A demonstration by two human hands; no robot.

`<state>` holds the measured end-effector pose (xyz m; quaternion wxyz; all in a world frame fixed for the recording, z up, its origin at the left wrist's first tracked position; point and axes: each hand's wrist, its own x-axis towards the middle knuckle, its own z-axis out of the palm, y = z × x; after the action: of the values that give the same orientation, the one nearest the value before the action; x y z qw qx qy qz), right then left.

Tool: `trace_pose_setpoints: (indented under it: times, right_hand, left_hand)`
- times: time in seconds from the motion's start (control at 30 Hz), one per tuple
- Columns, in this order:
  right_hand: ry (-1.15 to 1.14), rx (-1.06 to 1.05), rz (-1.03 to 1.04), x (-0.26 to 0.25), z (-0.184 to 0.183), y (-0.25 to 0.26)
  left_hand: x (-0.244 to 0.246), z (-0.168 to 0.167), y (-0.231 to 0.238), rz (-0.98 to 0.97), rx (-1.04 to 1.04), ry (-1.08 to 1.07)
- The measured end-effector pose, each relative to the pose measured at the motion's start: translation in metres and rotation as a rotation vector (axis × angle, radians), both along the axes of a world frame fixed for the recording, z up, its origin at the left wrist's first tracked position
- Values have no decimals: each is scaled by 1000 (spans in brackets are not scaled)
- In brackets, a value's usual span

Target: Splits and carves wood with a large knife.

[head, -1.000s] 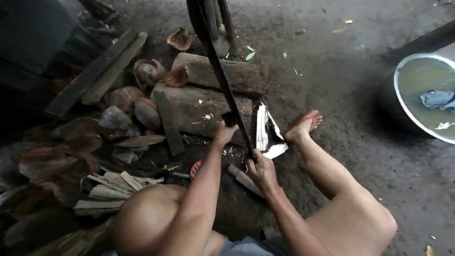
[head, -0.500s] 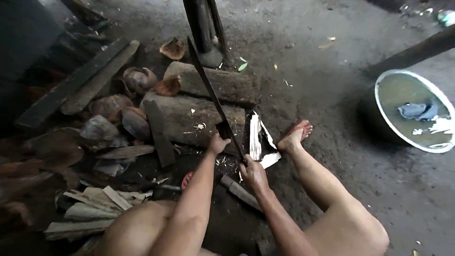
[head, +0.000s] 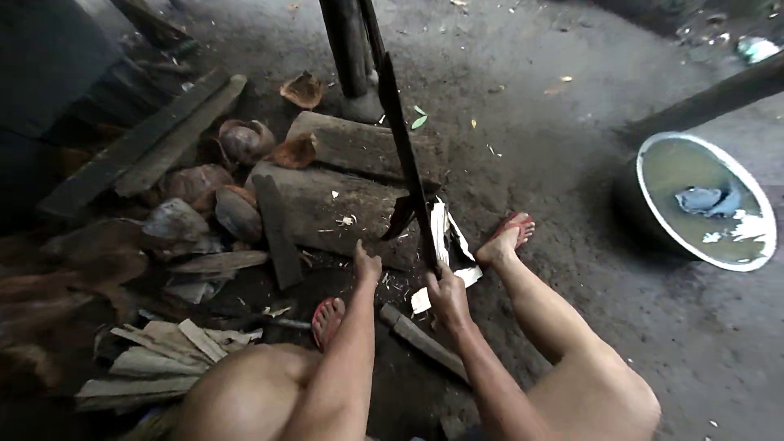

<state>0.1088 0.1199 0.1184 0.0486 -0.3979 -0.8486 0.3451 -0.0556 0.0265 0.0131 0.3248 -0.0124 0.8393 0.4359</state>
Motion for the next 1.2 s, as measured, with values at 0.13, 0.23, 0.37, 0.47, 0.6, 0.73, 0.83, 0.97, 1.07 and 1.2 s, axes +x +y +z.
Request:
trace_pose_setpoints:
  times: [0.13, 0.23, 0.37, 0.47, 0.6, 0.73, 0.83, 0.97, 1.07, 1.2]
  right_hand:
    - [364, 222, -4, 2, 56, -7]
    - [437, 319, 4, 0, 68, -4]
    - [-212, -83, 38, -9, 2, -12]
    - [-404, -178, 63, -22, -37, -14]
    - [-356, -98, 77, -16, -24, -13]
    - [-109, 58, 16, -10, 9, -14]
    - [44, 127, -27, -10, 2, -15]
    - [-366, -157, 6, -11, -59, -5]
    - [-535, -302, 9, -2, -105, -8]
    - [-523, -264, -7, 9, -118, -25]
  left_hand:
    - [11, -10, -14, 91, 7, -59]
    - [11, -13, -20, 132, -6, -95]
    - [8, 0, -14, 127, 47, -96]
    - [5, 18, -7, 171, 127, -115]
    - [-1, 12, -9, 250, 181, -106]
    - [-2, 6, -6, 253, 259, -101]
    - [-5, 3, -4, 230, 315, -98]
    - [-9, 11, 5, 108, 447, -25]
    - [-10, 30, 15, 17, 585, 16]
    - [-18, 33, 25, -34, 437, 101]
